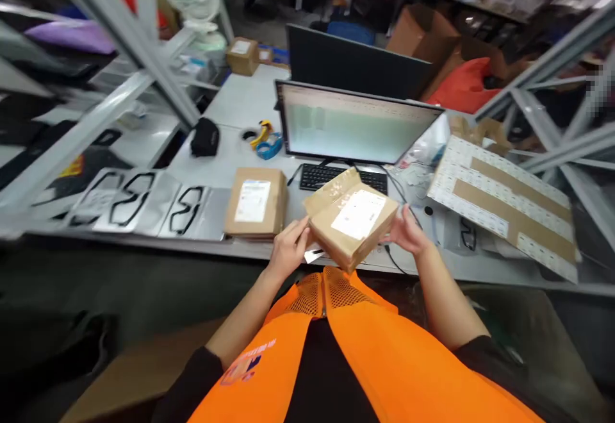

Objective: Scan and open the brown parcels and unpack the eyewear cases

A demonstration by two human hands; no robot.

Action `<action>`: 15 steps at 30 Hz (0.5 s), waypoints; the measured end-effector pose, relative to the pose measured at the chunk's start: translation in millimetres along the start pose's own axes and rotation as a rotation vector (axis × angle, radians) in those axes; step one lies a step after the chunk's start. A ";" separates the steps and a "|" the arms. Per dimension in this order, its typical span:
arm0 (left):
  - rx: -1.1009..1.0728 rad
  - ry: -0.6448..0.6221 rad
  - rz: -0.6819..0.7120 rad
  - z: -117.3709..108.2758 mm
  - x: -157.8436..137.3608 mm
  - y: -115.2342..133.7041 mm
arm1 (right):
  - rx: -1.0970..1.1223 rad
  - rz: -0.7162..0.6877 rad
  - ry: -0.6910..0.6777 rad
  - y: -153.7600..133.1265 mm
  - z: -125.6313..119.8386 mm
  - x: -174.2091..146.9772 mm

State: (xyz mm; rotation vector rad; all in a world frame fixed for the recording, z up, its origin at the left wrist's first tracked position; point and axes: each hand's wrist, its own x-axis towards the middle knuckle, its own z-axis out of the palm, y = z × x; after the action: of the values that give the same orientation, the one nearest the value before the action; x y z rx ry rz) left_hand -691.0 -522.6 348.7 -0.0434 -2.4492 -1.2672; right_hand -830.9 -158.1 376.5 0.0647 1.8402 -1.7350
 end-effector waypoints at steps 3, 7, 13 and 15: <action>0.056 -0.066 0.167 6.1 -1.7 0.6 | 0.156 0.100 -0.023 16.7 0.4 -55.8; 0.003 -0.201 0.438 32.5 16.1 -10.2 | 0.259 0.019 0.138 35.3 -2.9 -128.7; -0.169 -0.546 0.645 111.6 70.8 -4.1 | -0.081 -0.397 0.902 9.3 2.6 -302.7; -0.117 -0.574 0.617 133.8 85.9 -12.5 | -0.369 -0.576 1.353 -10.2 12.3 -383.2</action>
State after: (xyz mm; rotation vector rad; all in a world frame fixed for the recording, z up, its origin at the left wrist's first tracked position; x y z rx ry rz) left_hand -815.8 -436.4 299.1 -1.2412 -2.4652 -1.2031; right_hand -517.2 -33.0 558.4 0.7884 3.3879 -1.7801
